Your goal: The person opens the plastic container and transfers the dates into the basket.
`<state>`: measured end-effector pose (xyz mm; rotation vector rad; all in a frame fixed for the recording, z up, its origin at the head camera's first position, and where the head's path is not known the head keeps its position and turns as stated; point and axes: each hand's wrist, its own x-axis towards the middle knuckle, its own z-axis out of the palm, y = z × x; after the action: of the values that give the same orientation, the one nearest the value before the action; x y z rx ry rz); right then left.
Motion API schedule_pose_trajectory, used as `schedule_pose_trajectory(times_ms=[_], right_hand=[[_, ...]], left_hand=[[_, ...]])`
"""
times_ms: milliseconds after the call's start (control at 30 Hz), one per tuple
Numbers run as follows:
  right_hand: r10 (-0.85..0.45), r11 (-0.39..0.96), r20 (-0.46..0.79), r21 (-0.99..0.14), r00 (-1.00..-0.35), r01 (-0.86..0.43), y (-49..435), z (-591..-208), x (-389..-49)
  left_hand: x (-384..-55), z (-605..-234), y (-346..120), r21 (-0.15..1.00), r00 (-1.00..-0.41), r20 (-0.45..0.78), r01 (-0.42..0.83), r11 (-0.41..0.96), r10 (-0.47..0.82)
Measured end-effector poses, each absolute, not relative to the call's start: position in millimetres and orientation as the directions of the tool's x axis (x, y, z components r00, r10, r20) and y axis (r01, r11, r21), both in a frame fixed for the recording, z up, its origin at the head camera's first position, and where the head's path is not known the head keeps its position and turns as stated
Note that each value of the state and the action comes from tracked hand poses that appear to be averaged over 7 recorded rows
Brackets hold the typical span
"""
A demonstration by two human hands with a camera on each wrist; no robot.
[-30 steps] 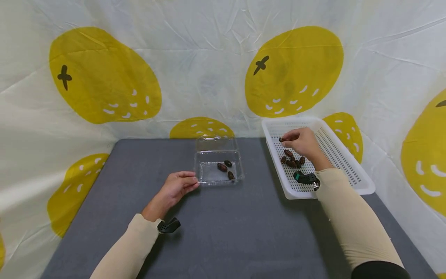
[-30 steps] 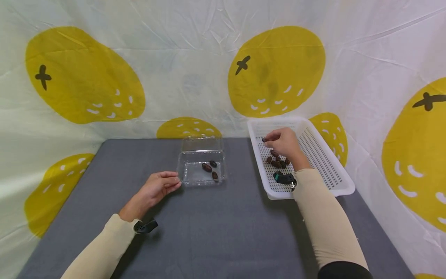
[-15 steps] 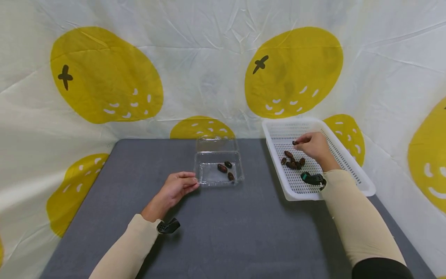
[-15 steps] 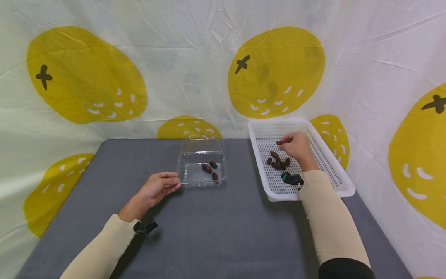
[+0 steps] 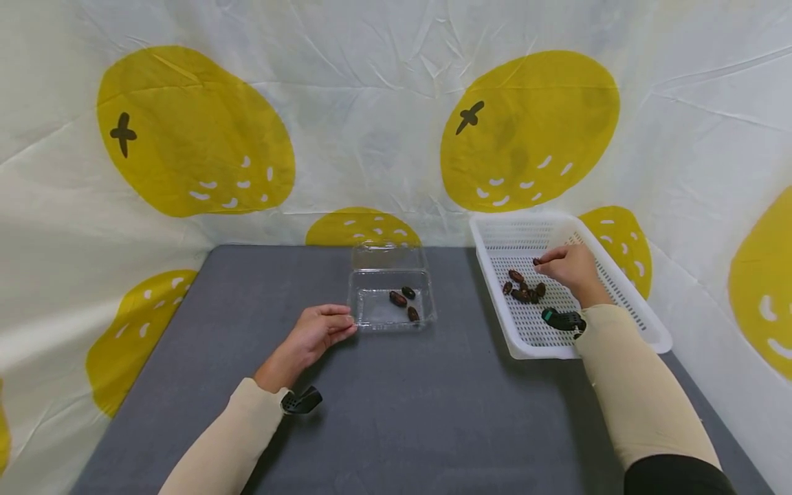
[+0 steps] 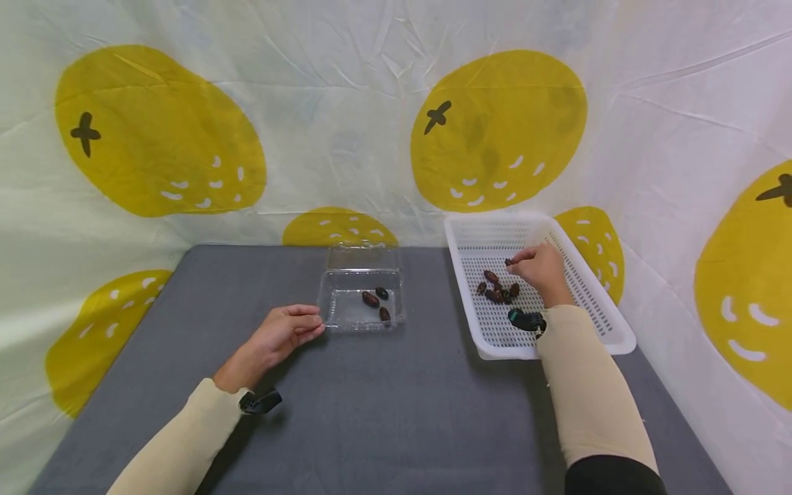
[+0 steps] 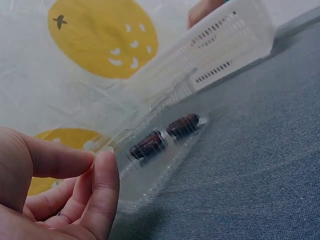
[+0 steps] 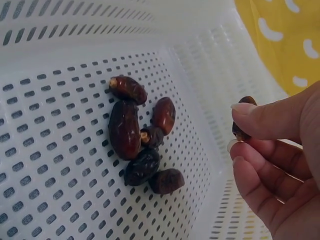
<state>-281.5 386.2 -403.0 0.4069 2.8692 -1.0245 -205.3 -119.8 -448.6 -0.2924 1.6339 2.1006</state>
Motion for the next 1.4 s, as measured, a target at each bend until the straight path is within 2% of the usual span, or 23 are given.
schedule_pose_trajectory(times_ms=[533, 833, 1067, 1400], right_hand=[[0.220, 0.695, -0.233, -0.644, -0.947, 0.320, 389, -405, -279], [0.227, 0.724, -0.184, -0.625, -0.956, 0.292, 382, -399, -280], [0.157, 0.665, -0.157, -0.713, -0.975, 0.222, 353, -379, -285], [-0.034, 0.575, -0.062, -0.817, -0.997, 0.031, 281, -356, -286]], left_hand=[[-206, -451, -119, 0.859, -0.875, -0.431, -0.473, -0.197, 0.221], [-205, -449, -120, 0.862, -0.877, -0.428, -0.468, -0.194, 0.218], [-207, -449, -121, 0.864, -0.882, -0.419, -0.460, -0.203, 0.216], [-205, -451, -118, 0.860, -0.880, -0.423, -0.465, -0.211, 0.216]])
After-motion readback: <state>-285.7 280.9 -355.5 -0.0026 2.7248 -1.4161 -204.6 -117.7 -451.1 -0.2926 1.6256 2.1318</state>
